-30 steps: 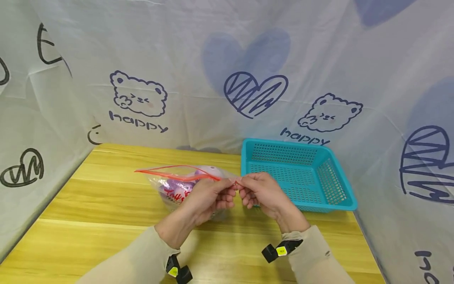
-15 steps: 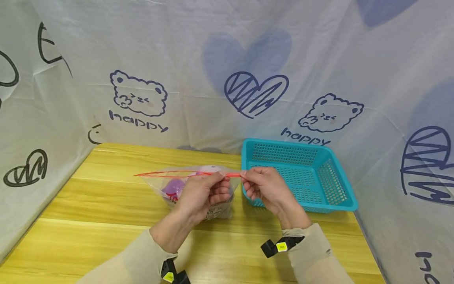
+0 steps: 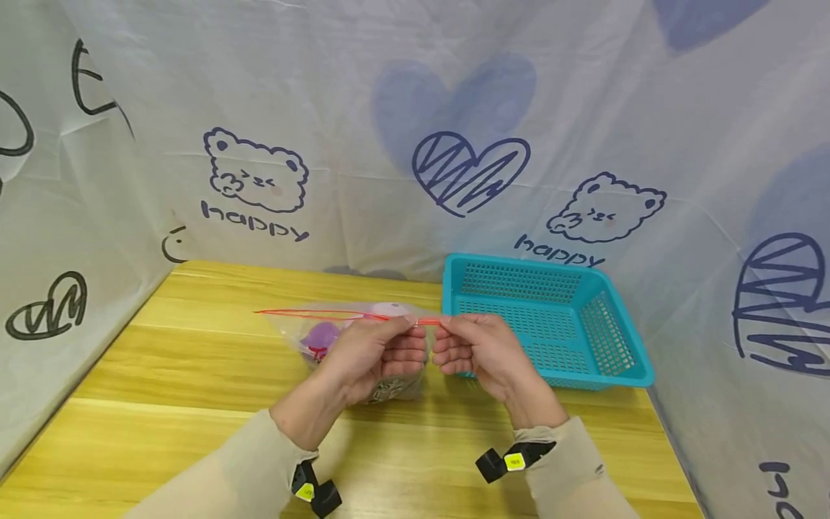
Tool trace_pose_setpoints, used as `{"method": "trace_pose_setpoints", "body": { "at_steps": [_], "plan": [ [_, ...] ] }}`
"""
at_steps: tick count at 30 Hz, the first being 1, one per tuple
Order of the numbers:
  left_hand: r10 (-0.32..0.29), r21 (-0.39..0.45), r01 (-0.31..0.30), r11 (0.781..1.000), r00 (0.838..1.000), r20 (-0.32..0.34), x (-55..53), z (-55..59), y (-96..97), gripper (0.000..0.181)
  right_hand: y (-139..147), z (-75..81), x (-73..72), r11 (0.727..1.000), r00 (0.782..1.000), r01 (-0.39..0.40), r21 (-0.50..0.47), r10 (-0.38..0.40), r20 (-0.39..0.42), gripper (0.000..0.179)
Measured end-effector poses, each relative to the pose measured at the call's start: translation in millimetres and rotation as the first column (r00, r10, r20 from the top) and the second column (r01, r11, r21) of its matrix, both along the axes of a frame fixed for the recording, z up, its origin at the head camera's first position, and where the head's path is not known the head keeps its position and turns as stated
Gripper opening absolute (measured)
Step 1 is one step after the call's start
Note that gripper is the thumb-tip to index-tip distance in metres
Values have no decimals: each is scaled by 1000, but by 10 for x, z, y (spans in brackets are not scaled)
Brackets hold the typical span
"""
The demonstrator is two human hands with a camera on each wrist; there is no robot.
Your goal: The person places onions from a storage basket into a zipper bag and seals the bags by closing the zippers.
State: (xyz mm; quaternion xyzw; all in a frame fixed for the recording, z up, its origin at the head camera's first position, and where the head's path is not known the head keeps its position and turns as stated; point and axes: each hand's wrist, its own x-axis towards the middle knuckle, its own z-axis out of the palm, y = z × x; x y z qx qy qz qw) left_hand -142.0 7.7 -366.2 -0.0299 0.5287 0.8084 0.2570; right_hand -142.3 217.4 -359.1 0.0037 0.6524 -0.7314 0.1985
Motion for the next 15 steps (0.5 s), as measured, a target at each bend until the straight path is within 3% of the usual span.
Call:
{"method": "trace_pose_setpoints", "body": {
  "at_steps": [8, 15],
  "plan": [
    [-34, -7, 34, 999, 999, 11, -22, 14, 19, 32, 57, -41, 3, 999, 1000, -31, -40, 31, -1, 32],
    [62, 59, -63, 996, 998, 21, 35, 64, 50, 27, 39, -13, 24, 996, 1000, -4, -88, 1, -29, 33]
  ]
}}
